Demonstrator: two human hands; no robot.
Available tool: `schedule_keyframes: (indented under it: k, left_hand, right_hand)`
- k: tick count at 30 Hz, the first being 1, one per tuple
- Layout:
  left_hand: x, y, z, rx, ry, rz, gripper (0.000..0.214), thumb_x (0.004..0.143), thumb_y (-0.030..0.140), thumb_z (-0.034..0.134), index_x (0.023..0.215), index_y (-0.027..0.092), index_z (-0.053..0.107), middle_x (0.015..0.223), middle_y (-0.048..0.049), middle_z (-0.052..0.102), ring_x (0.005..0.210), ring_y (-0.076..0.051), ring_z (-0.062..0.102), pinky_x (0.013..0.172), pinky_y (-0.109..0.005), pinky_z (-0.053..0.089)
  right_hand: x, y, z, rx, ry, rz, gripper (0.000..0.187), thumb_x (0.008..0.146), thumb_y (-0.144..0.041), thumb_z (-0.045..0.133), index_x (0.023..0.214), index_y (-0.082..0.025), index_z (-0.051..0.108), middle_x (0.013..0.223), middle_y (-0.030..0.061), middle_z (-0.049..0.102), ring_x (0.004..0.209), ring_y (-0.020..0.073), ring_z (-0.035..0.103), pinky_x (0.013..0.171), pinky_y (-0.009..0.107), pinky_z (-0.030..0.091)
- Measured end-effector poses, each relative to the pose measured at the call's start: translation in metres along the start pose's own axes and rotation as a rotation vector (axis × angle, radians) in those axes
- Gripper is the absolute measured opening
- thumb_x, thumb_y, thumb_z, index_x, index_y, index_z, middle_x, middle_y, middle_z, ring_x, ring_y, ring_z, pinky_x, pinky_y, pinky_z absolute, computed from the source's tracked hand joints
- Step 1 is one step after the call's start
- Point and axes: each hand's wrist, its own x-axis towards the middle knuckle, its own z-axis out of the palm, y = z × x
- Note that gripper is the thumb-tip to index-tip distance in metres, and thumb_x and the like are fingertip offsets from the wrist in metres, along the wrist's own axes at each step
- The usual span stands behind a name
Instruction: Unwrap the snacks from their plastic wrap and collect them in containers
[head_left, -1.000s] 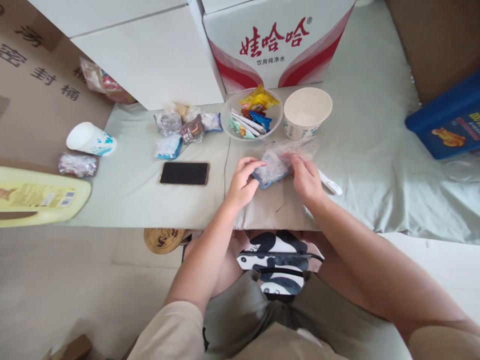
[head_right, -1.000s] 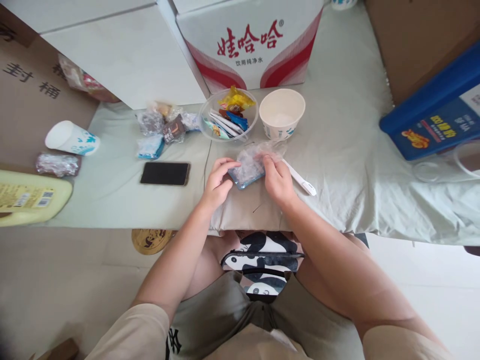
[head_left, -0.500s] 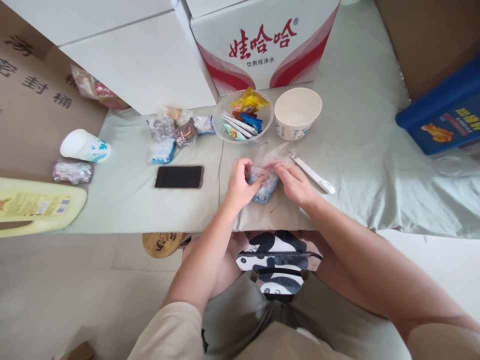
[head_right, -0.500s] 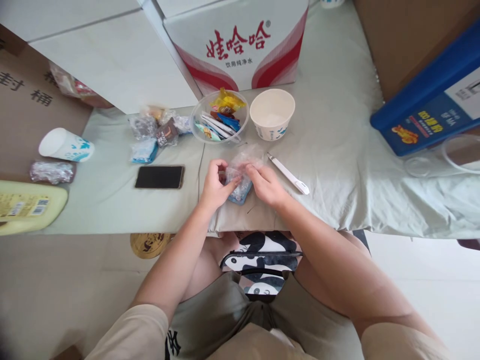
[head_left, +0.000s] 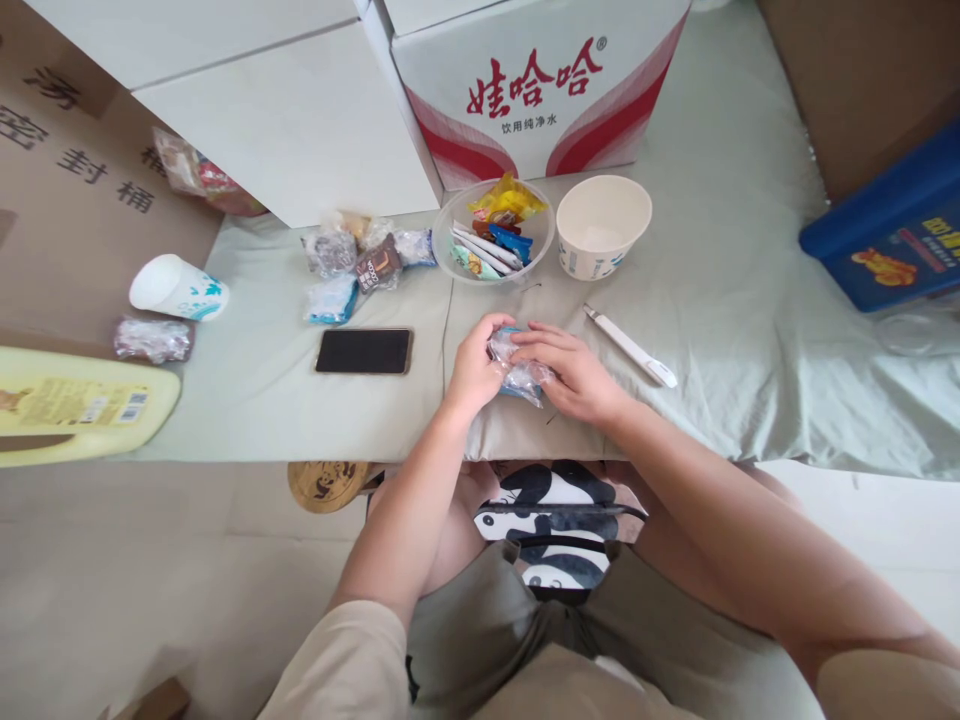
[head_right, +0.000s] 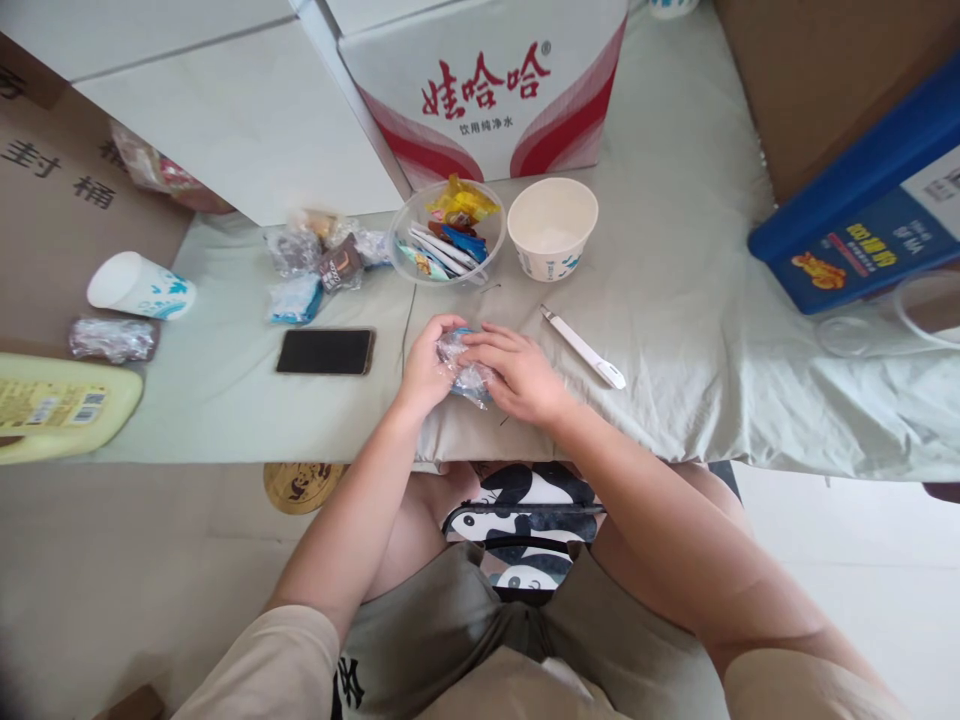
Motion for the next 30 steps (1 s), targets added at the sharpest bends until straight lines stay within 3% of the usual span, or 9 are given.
schedule_keyframes:
  k: [6, 13, 17, 23, 30]
  left_hand:
    - [0.001, 0.005, -0.009, 0.027, -0.144, -0.046, 0.034, 0.079, 0.011, 0.062, 0.112, 0.020, 0.066, 0.117, -0.0068, 0.071, 0.109, -0.021, 0.066, 0.099, -0.036, 0.052]
    - [-0.004, 0.003, -0.013, -0.080, -0.246, -0.097, 0.051, 0.080, 0.011, 0.060, 0.130, 0.021, 0.059, 0.129, -0.0086, 0.067, 0.105, -0.020, 0.067, 0.094, -0.035, 0.055]
    - [-0.004, -0.002, -0.009, -0.086, -0.201, -0.080, 0.050, 0.079, 0.008, 0.058, 0.127, 0.022, 0.060, 0.131, -0.0078, 0.067, 0.109, -0.019, 0.066, 0.097, -0.035, 0.054]
    - [0.000, -0.007, -0.006, -0.169, -0.093, -0.099, 0.039, 0.079, 0.006, 0.060, 0.114, 0.022, 0.065, 0.126, -0.0072, 0.070, 0.108, -0.018, 0.069, 0.096, -0.033, 0.054]
    - [0.000, -0.002, -0.006, -0.254, -0.025, -0.204, 0.033, 0.077, 0.009, 0.063, 0.108, 0.020, 0.067, 0.122, -0.0067, 0.071, 0.096, -0.015, 0.070, 0.083, -0.028, 0.057]
  right_hand:
    - [-0.001, 0.008, 0.002, 0.006, -0.012, 0.018, 0.039, 0.079, -0.005, 0.049, 0.109, -0.024, 0.066, 0.120, 0.0075, 0.075, 0.121, 0.0238, 0.068, 0.116, 0.051, 0.047]
    - [-0.002, 0.010, 0.001, -0.015, -0.028, 0.070, 0.037, 0.079, -0.006, 0.051, 0.108, -0.022, 0.068, 0.125, 0.0115, 0.073, 0.123, 0.0267, 0.067, 0.113, 0.050, 0.049]
    - [-0.003, 0.009, 0.000, -0.044, -0.044, 0.089, 0.040, 0.080, -0.006, 0.049, 0.109, -0.023, 0.072, 0.133, 0.0111, 0.070, 0.128, 0.0286, 0.064, 0.112, 0.054, 0.049]
    - [-0.002, 0.005, 0.000, -0.103, -0.055, 0.064, 0.046, 0.079, -0.007, 0.049, 0.113, -0.027, 0.074, 0.143, 0.0079, 0.064, 0.139, 0.0276, 0.055, 0.122, 0.060, 0.037]
    - [-0.003, 0.007, 0.002, -0.147, -0.040, 0.121, 0.046, 0.080, -0.007, 0.051, 0.112, -0.029, 0.077, 0.142, 0.0070, 0.064, 0.139, 0.0301, 0.054, 0.119, 0.062, 0.039]
